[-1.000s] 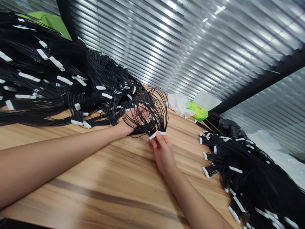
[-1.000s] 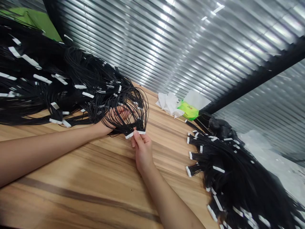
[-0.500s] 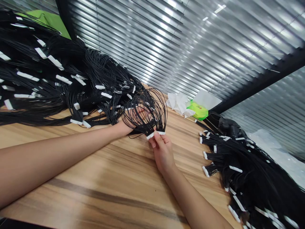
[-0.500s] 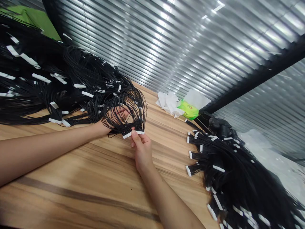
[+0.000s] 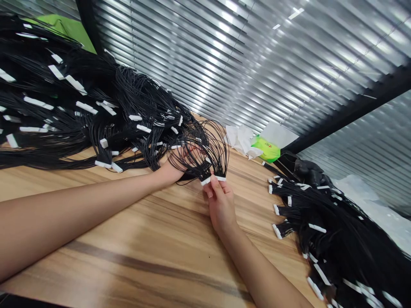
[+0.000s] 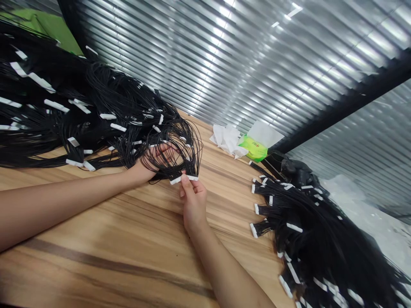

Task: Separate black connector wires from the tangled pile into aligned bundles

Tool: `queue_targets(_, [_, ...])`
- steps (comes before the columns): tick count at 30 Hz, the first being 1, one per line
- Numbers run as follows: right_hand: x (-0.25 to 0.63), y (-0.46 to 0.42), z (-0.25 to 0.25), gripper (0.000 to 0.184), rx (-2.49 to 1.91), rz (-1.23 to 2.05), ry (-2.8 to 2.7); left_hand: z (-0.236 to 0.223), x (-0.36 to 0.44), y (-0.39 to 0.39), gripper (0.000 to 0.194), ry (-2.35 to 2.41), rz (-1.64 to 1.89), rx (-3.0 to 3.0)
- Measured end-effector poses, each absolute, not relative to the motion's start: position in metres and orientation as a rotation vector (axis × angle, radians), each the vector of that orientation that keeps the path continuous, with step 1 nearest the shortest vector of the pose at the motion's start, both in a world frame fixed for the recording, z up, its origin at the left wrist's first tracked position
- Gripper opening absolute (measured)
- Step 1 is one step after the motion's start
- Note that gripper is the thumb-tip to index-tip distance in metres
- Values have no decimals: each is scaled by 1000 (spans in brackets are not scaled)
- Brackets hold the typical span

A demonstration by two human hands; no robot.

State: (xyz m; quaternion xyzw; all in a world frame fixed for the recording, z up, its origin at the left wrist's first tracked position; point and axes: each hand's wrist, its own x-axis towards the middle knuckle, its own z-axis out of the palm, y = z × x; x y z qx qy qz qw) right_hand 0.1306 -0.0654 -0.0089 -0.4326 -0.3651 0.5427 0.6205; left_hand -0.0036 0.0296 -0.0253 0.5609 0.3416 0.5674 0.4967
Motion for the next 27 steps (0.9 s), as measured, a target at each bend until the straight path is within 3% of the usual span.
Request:
queue_targets(6, [138,-57,-11,28,-1042,1086,-739,-14,1,15,29,832,1282,1645])
queue_targets(16, [143,-53,-15,31,-1113,944,-692,6,-8,-6,21,1208,1268,2252])
queue_targets(27, [142,-54,-15,30,-1112,966,-700,8,-11,-6,27,1142,1202,2408])
